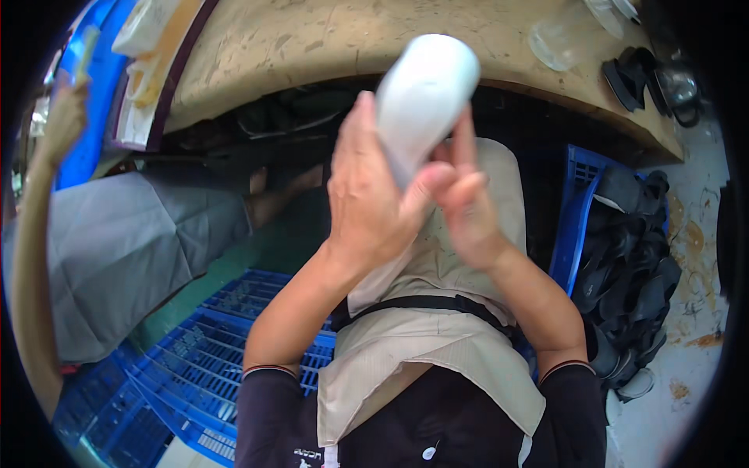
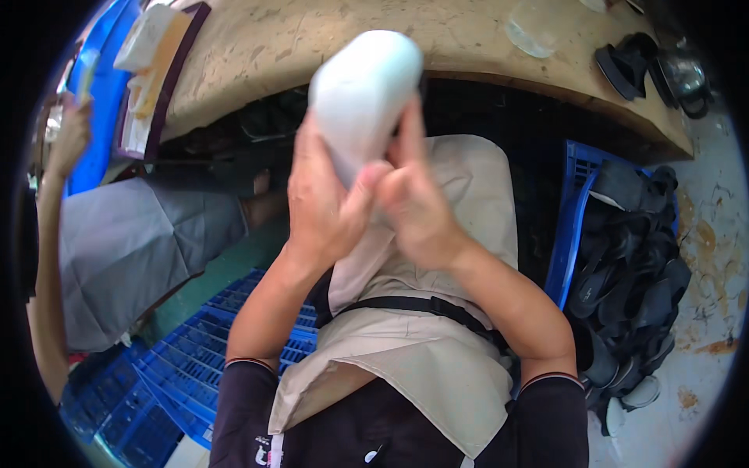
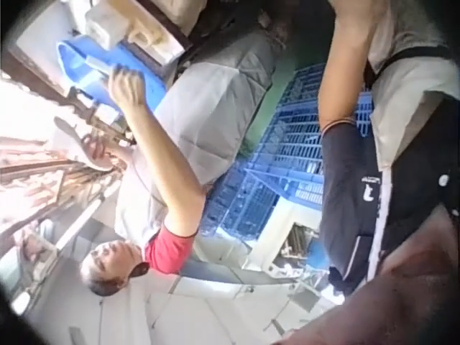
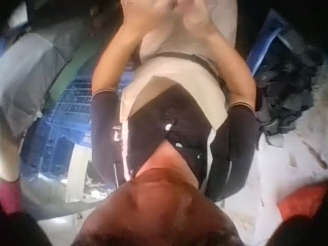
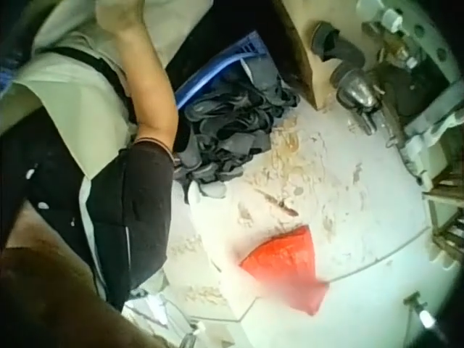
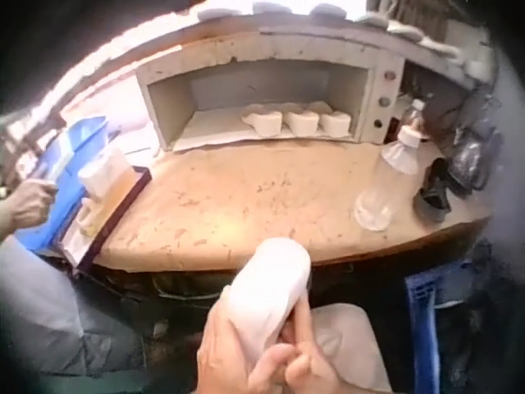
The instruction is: Applying soles to shoe uppers and pressing them together to ensure a good bond.
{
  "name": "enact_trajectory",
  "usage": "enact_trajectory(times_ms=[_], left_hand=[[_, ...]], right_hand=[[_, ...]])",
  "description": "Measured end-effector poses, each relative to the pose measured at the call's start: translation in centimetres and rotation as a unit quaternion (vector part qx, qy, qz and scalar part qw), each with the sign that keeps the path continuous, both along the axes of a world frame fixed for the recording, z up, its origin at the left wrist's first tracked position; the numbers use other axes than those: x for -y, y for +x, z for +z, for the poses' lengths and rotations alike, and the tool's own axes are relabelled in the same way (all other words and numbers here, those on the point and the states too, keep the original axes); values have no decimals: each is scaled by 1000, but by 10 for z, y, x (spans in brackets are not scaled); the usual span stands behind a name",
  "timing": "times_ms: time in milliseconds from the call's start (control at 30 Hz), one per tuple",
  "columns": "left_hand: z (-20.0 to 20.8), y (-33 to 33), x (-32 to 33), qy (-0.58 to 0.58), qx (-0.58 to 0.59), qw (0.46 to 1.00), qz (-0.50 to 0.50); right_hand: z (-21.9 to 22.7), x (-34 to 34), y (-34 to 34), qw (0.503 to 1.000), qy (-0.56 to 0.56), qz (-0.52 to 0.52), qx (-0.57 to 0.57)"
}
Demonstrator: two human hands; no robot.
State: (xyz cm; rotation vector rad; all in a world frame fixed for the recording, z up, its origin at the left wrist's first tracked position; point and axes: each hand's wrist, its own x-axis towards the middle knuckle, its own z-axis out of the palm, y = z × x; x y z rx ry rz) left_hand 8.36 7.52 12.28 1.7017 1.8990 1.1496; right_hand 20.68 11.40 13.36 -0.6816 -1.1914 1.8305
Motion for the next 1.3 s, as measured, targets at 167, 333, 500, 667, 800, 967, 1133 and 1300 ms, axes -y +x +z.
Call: enact_trajectory(times_ms=[167,333,500,667,800,967,1133,1300], left_hand=[[0,8,3,-127,346,926,80],[-42,-19,9,-139,460,875,59],[-78,12,42,-144,426,891,55],[-103,22,52,-191,397,894,80],[-116,19,57,-235,433,866,89],[-124,19,62,-232,406,880,88],[-133,20,65,-204,382,896,96],[-132,18,68,-176,347,914,113]], right_hand=[[22,-10,37,948,89,143,271],[-14,-13,67,948,152,-89,264],[-72,8,63,980,-123,22,155],[-120,22,60,981,-186,-20,43],[-140,19,68,973,-229,38,-3],[-149,5,76,977,-180,113,32],[-141,5,66,980,-142,117,75],[-143,17,54,987,-118,65,93]])
